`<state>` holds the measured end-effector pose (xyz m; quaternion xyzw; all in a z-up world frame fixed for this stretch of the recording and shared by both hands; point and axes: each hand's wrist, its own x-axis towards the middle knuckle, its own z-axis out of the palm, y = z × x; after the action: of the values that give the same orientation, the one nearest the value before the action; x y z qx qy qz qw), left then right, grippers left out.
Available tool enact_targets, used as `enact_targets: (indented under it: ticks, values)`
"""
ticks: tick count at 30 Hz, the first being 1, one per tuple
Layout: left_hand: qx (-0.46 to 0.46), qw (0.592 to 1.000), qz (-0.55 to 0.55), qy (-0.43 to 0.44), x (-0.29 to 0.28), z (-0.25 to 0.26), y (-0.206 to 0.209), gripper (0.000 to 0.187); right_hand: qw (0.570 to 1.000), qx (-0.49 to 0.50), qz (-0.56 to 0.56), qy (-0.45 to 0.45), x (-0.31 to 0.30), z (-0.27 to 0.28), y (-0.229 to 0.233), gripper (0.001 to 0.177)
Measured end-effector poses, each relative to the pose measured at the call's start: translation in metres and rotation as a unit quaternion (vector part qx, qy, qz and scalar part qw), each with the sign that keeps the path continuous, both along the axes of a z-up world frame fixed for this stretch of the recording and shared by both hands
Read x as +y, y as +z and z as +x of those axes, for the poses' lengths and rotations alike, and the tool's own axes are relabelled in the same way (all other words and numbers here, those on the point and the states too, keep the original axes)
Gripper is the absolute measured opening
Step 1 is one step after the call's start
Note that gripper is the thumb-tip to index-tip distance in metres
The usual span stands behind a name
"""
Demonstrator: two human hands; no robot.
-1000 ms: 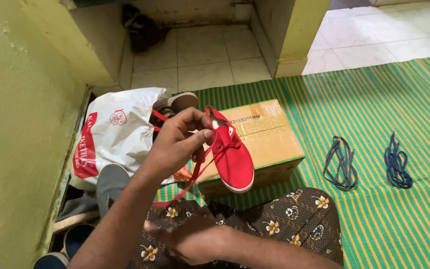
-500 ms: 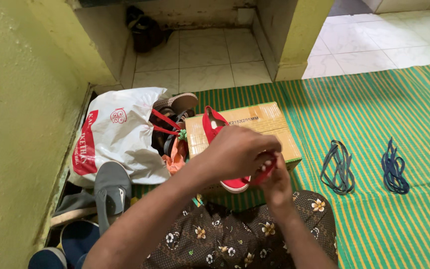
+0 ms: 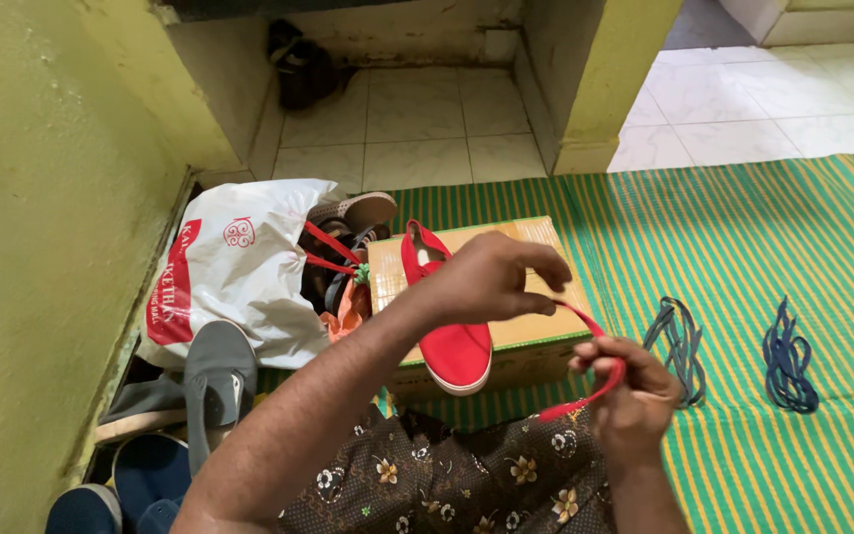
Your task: The person sits on a mat and laces a red canvas shoe placed on a cardboard box. They thread the red laces through the eyelets, pull them tight, and adjust the fit repeatedly.
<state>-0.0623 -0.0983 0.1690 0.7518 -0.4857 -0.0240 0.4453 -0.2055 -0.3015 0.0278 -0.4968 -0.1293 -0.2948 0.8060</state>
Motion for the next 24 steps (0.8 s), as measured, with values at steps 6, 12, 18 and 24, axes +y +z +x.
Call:
enact_targets:
  ticks: [6,12,18,24]
  values:
    - [-0.009,0.93,0.196,0.311,0.038,0.032,-0.028,0.034,0.988,0.112,0.083,-0.071,-0.061,0.015,0.012,0.029]
    - [-0.133,0.874,0.285,0.371,0.044,0.017,-0.068,0.044,0.969,0.113,0.215,0.042,-0.09,0.038,0.023,0.025]
    - [-0.118,0.889,0.197,0.395,0.045,0.02,-0.101,0.028,0.967,0.136,0.213,0.036,-0.109,0.063,0.009,0.03]
    - [-0.053,0.907,0.099,0.405,0.049,0.028,-0.12,0.027,0.963,0.138,0.227,0.047,-0.121,0.094,0.0,0.027]
